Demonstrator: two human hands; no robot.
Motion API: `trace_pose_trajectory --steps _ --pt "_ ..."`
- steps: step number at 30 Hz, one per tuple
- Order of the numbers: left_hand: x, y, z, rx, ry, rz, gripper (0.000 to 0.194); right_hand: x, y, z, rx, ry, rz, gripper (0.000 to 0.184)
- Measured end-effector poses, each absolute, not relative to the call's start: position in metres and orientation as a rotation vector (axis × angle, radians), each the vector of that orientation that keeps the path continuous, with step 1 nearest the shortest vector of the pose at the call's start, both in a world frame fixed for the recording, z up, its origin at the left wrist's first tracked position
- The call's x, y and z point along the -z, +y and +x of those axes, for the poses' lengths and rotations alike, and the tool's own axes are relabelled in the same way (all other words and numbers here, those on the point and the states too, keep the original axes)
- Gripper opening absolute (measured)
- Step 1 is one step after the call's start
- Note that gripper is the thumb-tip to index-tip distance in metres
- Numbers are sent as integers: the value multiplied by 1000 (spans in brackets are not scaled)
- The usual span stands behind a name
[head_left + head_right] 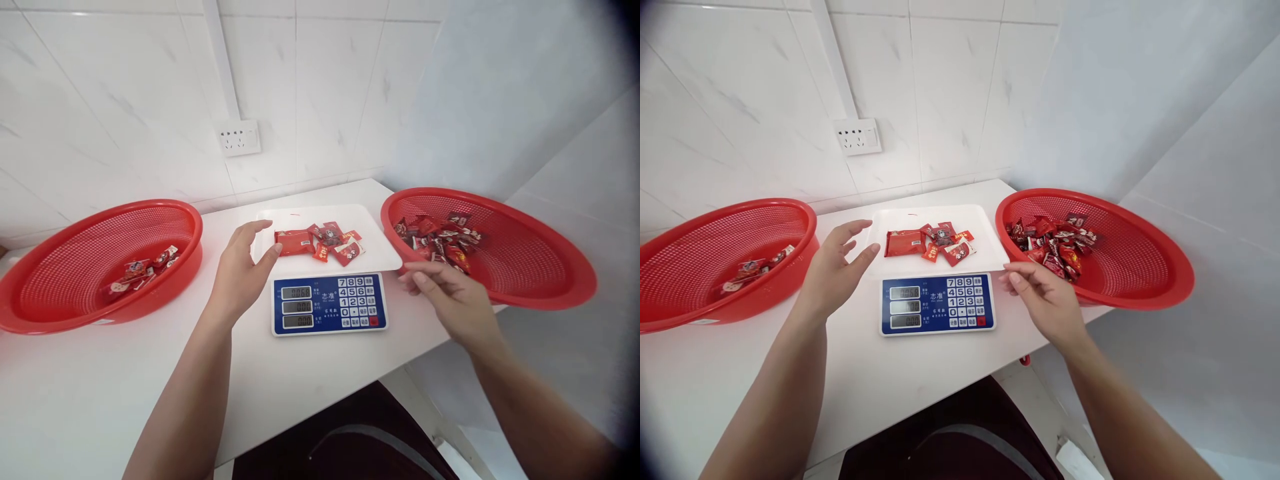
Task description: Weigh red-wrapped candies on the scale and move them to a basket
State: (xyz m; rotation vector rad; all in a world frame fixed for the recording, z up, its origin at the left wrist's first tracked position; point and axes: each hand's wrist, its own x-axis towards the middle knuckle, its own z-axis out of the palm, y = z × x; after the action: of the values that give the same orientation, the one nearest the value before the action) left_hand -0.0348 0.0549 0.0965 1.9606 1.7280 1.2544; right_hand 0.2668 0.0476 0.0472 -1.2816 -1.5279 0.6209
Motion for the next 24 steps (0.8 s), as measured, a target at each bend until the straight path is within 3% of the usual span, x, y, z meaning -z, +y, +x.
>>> trace_pose_trajectory --steps 11,24 --pt "-98 55 -35 -1230 1741 1964 35 28 56 273 -888 -1198 -1406 50" --pt "-85 65 -21 -1061 1810 2056 23 36 56 273 -949 -1262 -1382 49"
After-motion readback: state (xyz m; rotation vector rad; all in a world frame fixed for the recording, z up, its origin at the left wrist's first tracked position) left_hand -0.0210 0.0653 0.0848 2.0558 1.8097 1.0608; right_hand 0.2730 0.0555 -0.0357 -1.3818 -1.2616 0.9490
